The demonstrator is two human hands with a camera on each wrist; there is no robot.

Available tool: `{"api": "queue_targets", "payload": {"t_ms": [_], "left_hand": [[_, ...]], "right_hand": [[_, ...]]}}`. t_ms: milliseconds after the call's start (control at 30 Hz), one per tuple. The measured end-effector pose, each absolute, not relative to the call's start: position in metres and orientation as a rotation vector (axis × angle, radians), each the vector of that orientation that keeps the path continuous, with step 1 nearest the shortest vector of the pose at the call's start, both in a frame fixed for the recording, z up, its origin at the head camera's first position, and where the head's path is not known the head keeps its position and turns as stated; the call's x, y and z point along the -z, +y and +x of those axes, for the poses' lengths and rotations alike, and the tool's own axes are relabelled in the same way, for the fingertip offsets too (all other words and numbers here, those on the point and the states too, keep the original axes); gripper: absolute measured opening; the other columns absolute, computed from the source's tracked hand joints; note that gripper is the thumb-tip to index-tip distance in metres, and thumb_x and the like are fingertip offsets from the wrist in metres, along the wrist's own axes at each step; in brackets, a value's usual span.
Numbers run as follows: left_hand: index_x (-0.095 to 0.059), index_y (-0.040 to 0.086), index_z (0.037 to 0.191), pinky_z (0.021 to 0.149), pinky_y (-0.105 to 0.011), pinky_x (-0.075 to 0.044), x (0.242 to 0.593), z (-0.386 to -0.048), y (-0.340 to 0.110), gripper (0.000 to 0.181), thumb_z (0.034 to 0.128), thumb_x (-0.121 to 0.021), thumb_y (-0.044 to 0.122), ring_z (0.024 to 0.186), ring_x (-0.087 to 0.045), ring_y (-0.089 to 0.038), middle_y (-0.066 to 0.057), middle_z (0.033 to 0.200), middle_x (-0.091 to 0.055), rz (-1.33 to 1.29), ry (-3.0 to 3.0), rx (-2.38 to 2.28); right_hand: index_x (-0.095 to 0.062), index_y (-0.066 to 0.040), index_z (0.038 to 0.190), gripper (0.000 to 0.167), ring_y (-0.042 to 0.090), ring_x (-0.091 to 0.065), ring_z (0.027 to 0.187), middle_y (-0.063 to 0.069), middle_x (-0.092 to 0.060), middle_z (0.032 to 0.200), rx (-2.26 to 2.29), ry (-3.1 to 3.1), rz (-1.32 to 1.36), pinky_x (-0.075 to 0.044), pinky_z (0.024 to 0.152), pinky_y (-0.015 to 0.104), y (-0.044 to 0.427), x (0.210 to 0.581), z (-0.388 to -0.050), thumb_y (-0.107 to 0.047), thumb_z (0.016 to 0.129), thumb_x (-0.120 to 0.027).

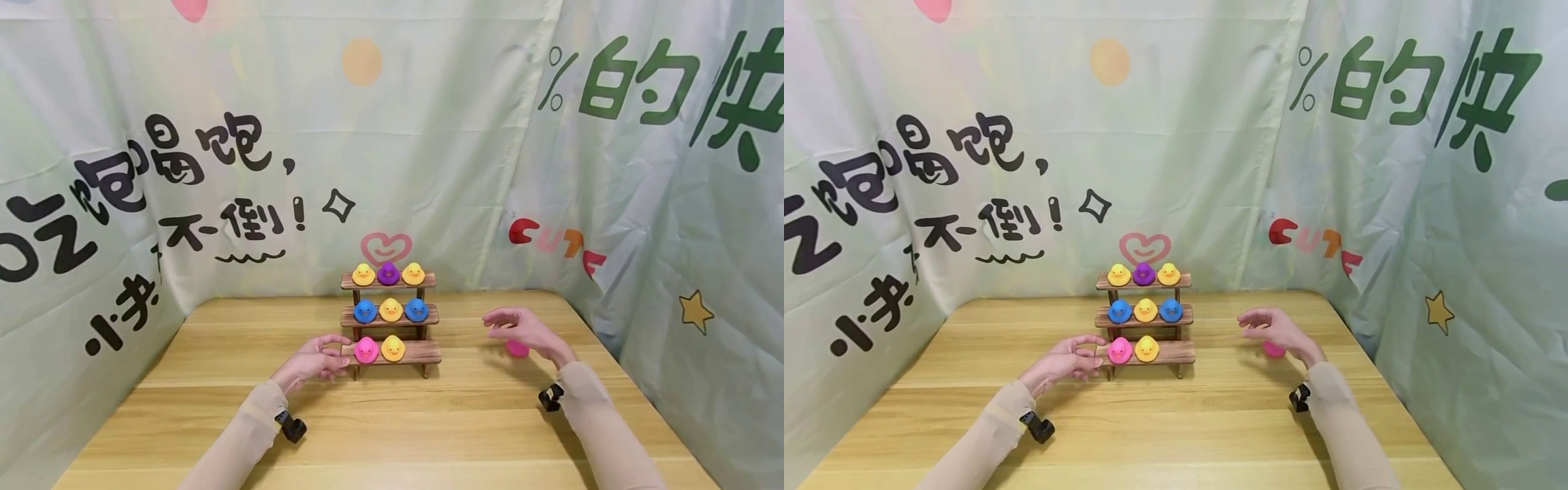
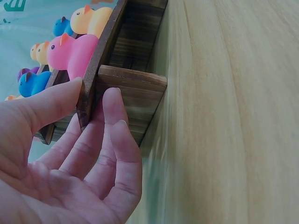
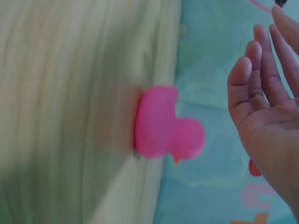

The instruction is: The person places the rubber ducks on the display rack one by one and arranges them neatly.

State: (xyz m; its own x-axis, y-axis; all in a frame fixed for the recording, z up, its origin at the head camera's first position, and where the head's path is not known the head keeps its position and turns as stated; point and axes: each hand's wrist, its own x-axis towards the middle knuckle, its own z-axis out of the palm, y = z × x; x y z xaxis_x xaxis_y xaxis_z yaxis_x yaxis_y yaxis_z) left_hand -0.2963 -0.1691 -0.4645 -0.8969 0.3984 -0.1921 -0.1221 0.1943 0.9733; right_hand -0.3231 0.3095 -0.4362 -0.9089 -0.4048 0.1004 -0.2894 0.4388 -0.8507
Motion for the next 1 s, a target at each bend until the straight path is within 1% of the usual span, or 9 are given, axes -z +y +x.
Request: {"api": "queue_targets", "payload": {"t_ms": [67,133,233,300,400,567,800,867,1000], "left_hand": [[-0.047,0.003,0.136,0.064,-0.026,-0.056,0.464,-0.296,-0.169,0.055,0.0873,-0.072,0.01,0.079,-0.07,-0.021,-0.015,0.102,-0.068,0.266,2.073,-1.749],[-0.047,0.002,0.136,0.064,-0.026,-0.056,0.463,-0.295,-0.169,0.054,0.0877,-0.071,0.009,0.079,-0.07,-0.021,-0.014,0.102,-0.068,0.273,2.074,-1.748],[-0.047,0.002,0.135,0.064,-0.027,-0.055,0.462,-0.294,-0.169,0.053,0.0883,-0.07,0.009,0.08,-0.07,-0.021,-0.013,0.102,-0.069,0.279,2.077,-1.744],[-0.047,0.002,0.135,0.064,-0.027,-0.055,0.462,-0.293,-0.168,0.052,0.0885,-0.07,0.009,0.08,-0.07,-0.022,-0.013,0.101,-0.069,0.282,2.079,-1.742],[-0.047,0.002,0.135,0.064,-0.027,-0.055,0.462,-0.293,-0.169,0.053,0.0884,-0.07,0.01,0.08,-0.07,-0.022,-0.014,0.102,-0.068,0.286,2.083,-1.741],[-0.047,0.001,0.135,0.063,-0.026,-0.056,0.463,-0.294,-0.169,0.051,0.0888,-0.069,0.008,0.078,-0.07,-0.021,-0.014,0.101,-0.068,0.289,2.079,-1.74],[-0.047,0.001,0.136,0.064,-0.027,-0.056,0.464,-0.295,-0.169,0.053,0.0886,-0.07,0.008,0.078,-0.07,-0.021,-0.008,0.097,-0.069,0.293,2.074,-1.743],[-0.047,0.002,0.136,0.064,-0.027,-0.056,0.464,-0.295,-0.169,0.053,0.0884,-0.07,0.008,0.079,-0.07,-0.021,-0.008,0.097,-0.069,0.29,2.074,-1.743],[-0.046,0.002,0.136,0.065,-0.027,-0.056,0.463,-0.294,-0.169,0.053,0.0884,-0.07,0.008,0.079,-0.07,-0.021,-0.009,0.098,-0.069,0.282,2.072,-1.741]], "right_hand": [[-0.063,0.001,0.122,0.038,0.019,-0.06,0.104,0.018,-0.065,0.119,1.493,2.572,-0.591,-0.054,0.084,0.024,0.316,0.436,-0.323,-0.017,0.089,-0.072],[-0.062,0.001,0.123,0.039,0.025,-0.061,0.108,0.015,-0.066,0.12,1.498,2.579,-0.582,-0.054,0.083,0.022,0.321,0.435,-0.322,-0.016,0.089,-0.072],[-0.062,0.002,0.124,0.041,0.037,-0.059,0.114,0.021,-0.064,0.123,1.485,2.6,-0.568,-0.054,0.083,0.02,0.329,0.436,-0.32,-0.015,0.088,-0.073],[-0.059,0.006,0.127,0.044,0.045,-0.055,0.119,0.026,-0.06,0.128,1.446,2.621,-0.581,-0.052,0.086,0.019,0.335,0.437,-0.32,-0.013,0.089,-0.071],[-0.058,0.007,0.129,0.047,0.049,-0.05,0.123,0.028,-0.057,0.132,1.383,2.659,-0.568,-0.05,0.093,0.023,0.343,0.439,-0.321,-0.015,0.089,-0.071],[-0.057,0.007,0.129,0.048,0.049,-0.051,0.124,0.027,-0.057,0.133,1.33,2.661,-0.566,-0.051,0.099,0.034,0.353,0.444,-0.321,-0.014,0.089,-0.072],[-0.059,0.006,0.128,0.041,0.042,-0.052,0.125,0.025,-0.062,0.128,1.247,2.67,-0.587,-0.047,0.095,0.023,0.36,0.453,-0.322,-0.012,0.092,-0.067],[-0.059,0.007,0.127,0.04,0.04,-0.052,0.123,0.025,-0.062,0.127,1.253,2.658,-0.582,-0.047,0.093,0.021,0.361,0.454,-0.322,-0.009,0.091,-0.067],[-0.059,0.008,0.126,0.04,0.032,-0.056,0.116,0.026,-0.062,0.126,1.27,2.611,-0.589,-0.048,0.086,0.017,0.363,0.455,-0.322,-0.003,0.088,-0.067]]}}
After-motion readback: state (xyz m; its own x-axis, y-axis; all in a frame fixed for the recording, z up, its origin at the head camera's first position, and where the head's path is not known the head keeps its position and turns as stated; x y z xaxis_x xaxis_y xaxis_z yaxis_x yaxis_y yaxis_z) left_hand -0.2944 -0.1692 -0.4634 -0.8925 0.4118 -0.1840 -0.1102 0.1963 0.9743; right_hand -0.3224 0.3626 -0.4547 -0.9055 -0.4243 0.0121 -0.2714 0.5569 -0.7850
